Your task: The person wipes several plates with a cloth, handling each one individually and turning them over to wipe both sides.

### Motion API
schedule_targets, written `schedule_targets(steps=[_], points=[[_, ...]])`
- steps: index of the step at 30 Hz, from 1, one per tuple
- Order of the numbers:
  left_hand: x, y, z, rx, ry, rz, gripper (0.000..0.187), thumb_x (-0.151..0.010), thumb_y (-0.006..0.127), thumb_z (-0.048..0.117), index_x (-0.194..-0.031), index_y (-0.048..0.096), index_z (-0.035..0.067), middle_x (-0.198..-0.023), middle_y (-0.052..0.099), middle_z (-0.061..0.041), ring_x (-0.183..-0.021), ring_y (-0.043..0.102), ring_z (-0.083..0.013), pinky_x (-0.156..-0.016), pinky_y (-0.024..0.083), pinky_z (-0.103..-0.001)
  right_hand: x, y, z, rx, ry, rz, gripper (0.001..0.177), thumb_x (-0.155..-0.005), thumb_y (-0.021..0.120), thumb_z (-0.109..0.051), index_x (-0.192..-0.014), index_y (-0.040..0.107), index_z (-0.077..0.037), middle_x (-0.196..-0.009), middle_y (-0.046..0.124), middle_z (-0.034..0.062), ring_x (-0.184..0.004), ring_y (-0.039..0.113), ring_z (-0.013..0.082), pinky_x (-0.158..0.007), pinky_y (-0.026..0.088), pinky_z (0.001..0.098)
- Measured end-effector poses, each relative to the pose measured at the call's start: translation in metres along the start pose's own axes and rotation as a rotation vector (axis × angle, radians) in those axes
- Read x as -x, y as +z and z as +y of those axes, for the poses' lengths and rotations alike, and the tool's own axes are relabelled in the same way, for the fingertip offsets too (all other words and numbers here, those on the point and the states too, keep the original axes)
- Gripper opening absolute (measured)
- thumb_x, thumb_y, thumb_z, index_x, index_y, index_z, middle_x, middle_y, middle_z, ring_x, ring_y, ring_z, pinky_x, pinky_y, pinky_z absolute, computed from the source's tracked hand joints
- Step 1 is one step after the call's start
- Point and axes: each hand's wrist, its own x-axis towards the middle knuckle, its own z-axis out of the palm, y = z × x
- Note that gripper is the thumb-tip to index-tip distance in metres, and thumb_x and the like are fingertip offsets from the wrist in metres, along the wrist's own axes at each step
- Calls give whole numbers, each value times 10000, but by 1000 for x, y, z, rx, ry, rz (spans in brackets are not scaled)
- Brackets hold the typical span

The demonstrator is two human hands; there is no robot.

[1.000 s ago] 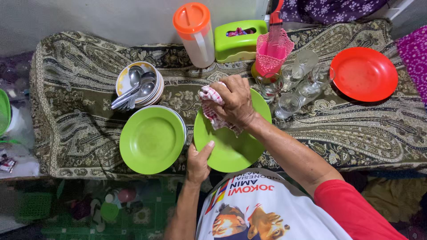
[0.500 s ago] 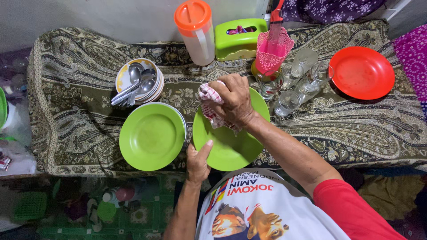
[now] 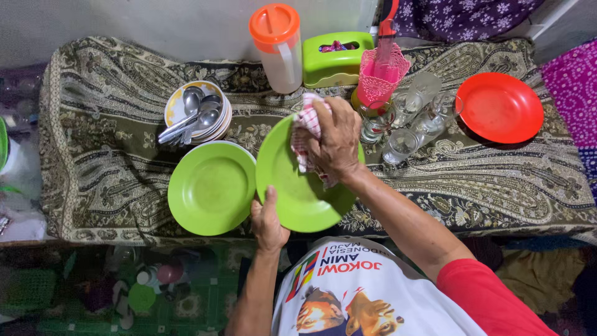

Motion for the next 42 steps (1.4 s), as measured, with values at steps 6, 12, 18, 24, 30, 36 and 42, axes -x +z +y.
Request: schedule_targets(steps=[6, 12, 18, 24, 30, 36, 42], points=[[-9, -1, 0, 110, 142, 96, 408, -1083, 567, 265, -1396, 542, 5, -1294, 648, -128, -1137, 653, -230, -960, 561, -397, 29, 5, -31, 71, 107, -282, 890, -925, 672, -474, -1537, 346, 84, -1619, 196, 366, -1512, 152, 539, -1177, 110, 681], [-14, -5, -3, 182, 13, 86, 544, -1096, 487, 390, -1474, 464, -1, -1400, 573, -164, -1249, 585, -275, -1077, 487, -455, 44, 1, -71, -200, -70, -486, 832, -979, 538, -505, -1546, 359, 77, -1639, 230, 350, -1551, 191, 487, -1240, 100, 639], [-12, -10, 5, 200, 57, 83, 580, -1056, 494, 407, -1477, 446, 11, -1455, 558, -139, -1323, 561, -264, -1144, 442, -441, 47, -22, -48, -89, -359, -616, 697, -980, 518, -464, -1537, 437, -53, -1627, 338, 232, -1537, 268, 399, -1226, 78, 656], [-4, -12, -5, 152, 17, 120, 558, -1093, 527, 406, -1484, 488, 11, -1410, 579, -129, -1264, 550, -261, -1094, 438, -431, 26, -17, -26, -52, -118, -257, 637, -976, 673, -366, -1503, 495, -55, -1512, 461, 264, -1430, 391, 462, -1201, 261, 588], [-8, 1, -12, 142, 27, 134, 544, -1044, 522, 376, -1480, 457, 57, -1445, 561, -71, -1315, 552, -212, -1138, 441, -413, 40, -1, -41, -325, -171, -306, 605, -924, 706, -350, -1461, 549, -120, -1515, 527, 160, -1480, 453, 346, -1275, 313, 575], [-19, -14, 9, 212, 65, 125, 584, -1078, 501, 414, -1464, 463, -22, -1436, 566, -162, -1289, 567, -295, -1101, 456, -467, 43, -42, -36, -181, -337, -726, 752, -895, 644, -558, -1474, 500, -100, -1569, 409, 170, -1484, 296, 383, -1148, 152, 686], [-17, -13, 20, 124, 51, 80, 582, -1083, 488, 410, -1479, 458, -16, -1444, 565, -160, -1292, 574, -284, -1109, 465, -443, 35, -29, -5, 177, -144, -522, 682, -979, 540, -512, -1543, 435, -143, -1629, 319, 215, -1533, 208, 416, -1174, 89, 689]])
